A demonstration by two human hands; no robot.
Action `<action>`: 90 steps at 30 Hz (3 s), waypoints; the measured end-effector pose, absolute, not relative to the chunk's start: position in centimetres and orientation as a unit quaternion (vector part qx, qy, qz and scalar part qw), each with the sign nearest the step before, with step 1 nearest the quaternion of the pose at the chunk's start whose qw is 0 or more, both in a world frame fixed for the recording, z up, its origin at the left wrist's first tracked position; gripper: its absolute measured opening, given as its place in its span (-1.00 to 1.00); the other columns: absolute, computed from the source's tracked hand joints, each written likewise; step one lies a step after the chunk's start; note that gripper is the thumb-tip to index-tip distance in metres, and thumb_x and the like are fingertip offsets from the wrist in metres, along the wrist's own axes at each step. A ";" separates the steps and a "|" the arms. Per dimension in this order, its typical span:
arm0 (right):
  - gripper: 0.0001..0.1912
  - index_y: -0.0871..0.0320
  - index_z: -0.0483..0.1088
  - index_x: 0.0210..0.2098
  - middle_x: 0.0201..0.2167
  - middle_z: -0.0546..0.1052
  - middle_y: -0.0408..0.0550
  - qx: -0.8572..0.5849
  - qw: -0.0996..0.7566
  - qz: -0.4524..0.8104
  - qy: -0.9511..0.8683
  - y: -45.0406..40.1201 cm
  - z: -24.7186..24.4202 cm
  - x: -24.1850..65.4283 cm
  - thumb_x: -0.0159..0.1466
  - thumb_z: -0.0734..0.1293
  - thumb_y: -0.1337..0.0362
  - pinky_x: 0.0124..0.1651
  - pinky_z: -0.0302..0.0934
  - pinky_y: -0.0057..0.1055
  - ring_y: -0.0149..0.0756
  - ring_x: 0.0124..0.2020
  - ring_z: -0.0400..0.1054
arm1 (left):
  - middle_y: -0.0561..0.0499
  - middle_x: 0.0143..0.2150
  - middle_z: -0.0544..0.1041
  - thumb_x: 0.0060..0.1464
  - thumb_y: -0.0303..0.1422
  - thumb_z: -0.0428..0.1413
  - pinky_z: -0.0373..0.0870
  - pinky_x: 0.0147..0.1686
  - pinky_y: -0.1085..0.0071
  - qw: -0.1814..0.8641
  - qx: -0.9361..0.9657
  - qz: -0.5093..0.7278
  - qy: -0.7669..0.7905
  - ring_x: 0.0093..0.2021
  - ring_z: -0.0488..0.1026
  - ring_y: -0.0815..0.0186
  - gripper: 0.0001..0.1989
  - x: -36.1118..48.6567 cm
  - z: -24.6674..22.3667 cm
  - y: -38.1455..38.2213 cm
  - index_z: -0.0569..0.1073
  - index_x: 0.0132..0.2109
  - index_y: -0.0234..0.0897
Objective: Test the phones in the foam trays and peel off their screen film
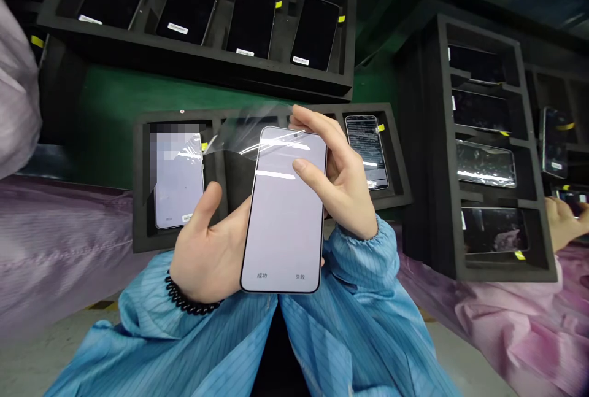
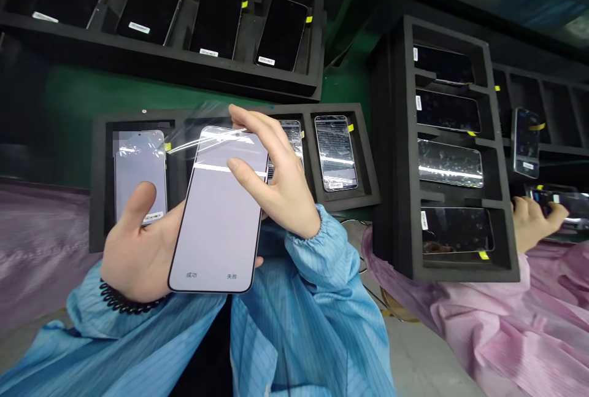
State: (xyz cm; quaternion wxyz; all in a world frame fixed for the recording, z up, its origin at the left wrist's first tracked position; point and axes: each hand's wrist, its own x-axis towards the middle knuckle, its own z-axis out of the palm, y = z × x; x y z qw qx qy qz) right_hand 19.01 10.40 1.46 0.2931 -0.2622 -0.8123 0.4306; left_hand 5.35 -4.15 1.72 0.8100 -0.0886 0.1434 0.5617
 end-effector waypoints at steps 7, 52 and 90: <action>-0.51 -0.02 0.28 0.28 0.28 0.39 -0.07 -0.265 0.275 0.447 -0.809 11.2 0.6 18.6 0.50 0.02 0.00 0.32 0.27 0.01 -0.14 0.30 0.30 | -0.23 0.35 0.36 0.28 0.16 -0.25 0.14 0.25 -0.44 0.799 -0.080 0.570 0.173 0.45 0.09 -0.29 -0.21 5.6 2.3 -3.5 -0.03 0.49 -0.15; -0.47 0.00 0.24 0.29 0.42 0.21 -0.20 -0.228 0.256 0.616 -0.709 11.3 -0.7 18.2 0.35 0.11 0.12 0.54 -0.16 0.03 -0.12 0.48 -0.01 | -0.15 0.37 0.35 0.20 0.20 -0.14 0.26 0.20 -0.46 0.772 -0.115 0.553 0.291 0.50 -0.05 -0.30 -0.22 5.1 1.8 -3.7 0.19 0.40 -0.13; -0.66 0.06 0.47 -0.53 -0.41 0.60 -0.07 -0.360 0.399 0.636 -0.554 11.9 -4.7 23.6 0.32 0.22 0.20 0.00 0.24 -0.19 -0.14 -0.19 0.42 | -0.05 0.41 0.30 0.31 -0.06 -0.01 -0.04 0.48 0.13 0.315 0.362 0.431 0.764 0.44 0.17 0.04 -0.45 0.3 -2.3 -3.2 0.34 0.35 -0.13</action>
